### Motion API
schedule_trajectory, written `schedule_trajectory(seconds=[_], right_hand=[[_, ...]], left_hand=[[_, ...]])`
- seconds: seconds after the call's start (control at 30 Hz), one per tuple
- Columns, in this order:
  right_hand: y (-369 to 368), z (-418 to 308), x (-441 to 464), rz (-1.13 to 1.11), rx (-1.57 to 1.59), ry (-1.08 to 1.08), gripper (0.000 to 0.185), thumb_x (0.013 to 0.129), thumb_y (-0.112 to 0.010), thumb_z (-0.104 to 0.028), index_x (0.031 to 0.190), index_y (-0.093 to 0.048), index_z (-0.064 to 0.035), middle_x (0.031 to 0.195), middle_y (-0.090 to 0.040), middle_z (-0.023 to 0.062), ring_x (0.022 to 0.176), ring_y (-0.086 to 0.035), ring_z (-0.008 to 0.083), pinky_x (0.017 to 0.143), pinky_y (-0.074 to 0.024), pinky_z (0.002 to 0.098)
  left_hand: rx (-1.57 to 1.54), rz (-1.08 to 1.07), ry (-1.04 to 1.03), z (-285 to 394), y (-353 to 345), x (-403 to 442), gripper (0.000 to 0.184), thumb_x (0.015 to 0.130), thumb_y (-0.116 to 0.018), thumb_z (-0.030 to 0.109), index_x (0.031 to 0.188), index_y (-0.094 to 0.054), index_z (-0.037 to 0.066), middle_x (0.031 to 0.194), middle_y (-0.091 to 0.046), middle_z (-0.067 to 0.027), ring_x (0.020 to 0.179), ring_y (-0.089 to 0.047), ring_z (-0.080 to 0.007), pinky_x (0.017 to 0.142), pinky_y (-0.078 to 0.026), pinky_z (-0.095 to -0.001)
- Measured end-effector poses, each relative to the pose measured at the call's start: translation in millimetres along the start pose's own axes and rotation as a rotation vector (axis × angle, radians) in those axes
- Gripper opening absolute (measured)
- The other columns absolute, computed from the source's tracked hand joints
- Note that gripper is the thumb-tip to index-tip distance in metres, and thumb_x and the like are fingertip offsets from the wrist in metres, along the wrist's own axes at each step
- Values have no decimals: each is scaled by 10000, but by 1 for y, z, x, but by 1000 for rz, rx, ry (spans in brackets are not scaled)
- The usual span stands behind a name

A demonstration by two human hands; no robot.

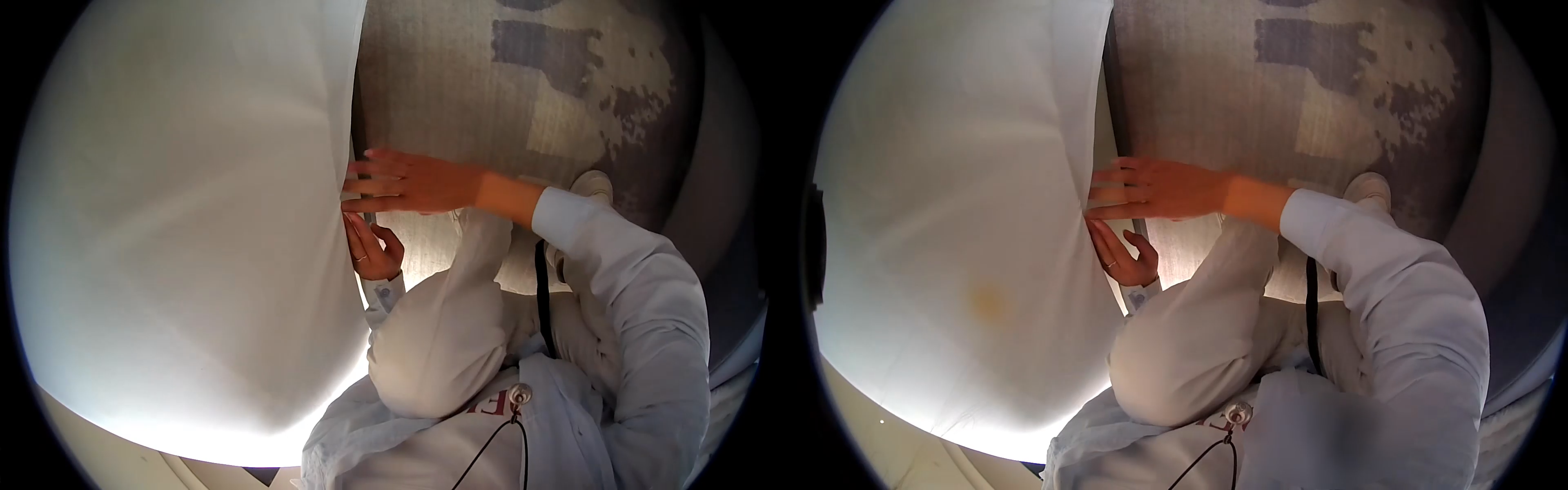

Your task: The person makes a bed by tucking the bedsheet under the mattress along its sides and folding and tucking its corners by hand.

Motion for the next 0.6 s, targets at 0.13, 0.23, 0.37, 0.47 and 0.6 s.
schedule_trajectory(seconds=[0.13,0.23,0.37,0.47,0.6], right_hand=[[-3,12,16,4,-194,51,642,780,-627,-139,1365,-378,-226,1392,-337,-51,1295,-321,206,1116,-238,410],[5,16,16,84,-384,150,558,787,-626,-196,1311,-436,-223,1303,-404,-77,1279,-323,186,1128,-213,413],[6,3,26,132,-565,48,356,753,-638,-237,1099,-556,-227,1181,-464,-100,1167,-380,161,1031,-307,377],[9,17,44,64,-568,-103,329,751,-626,-211,1073,-561,-234,1066,-514,-81,1040,-442,141,887,-358,326],[14,33,52,18,-481,-148,301,757,-606,-168,1045,-566,-247,773,-552,-54,774,-517,128,681,-377,293]], left_hand=[[79,1,41,2,4,8,493,744,-507,-64,1236,-488,-82,1253,-498,-253,1125,-534,-370,935,-451,-392],[134,15,58,-3,1,0,450,757,-500,-53,1206,-519,-81,1195,-552,-236,1079,-570,-340,935,-450,-370],[253,-83,113,-7,-4,16,409,757,-524,-42,1165,-550,-59,1103,-614,-189,992,-616,-293,868,-480,-345],[84,-85,289,-19,-8,9,410,770,-502,20,1180,-499,3,1109,-602,-160,1022,-591,-354,841,-489,-405],[159,-91,378,-28,-9,0,308,762,-581,96,1055,-505,37,967,-602,-115,848,-617,-323,699,-495,-388]])
Point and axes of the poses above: each hand's wrist, its own x-axis towards the middle knuckle, its own y-axis out of the back of the hand, z = x × y, the point moved 9 cm from there along x, towards the middle knuckle
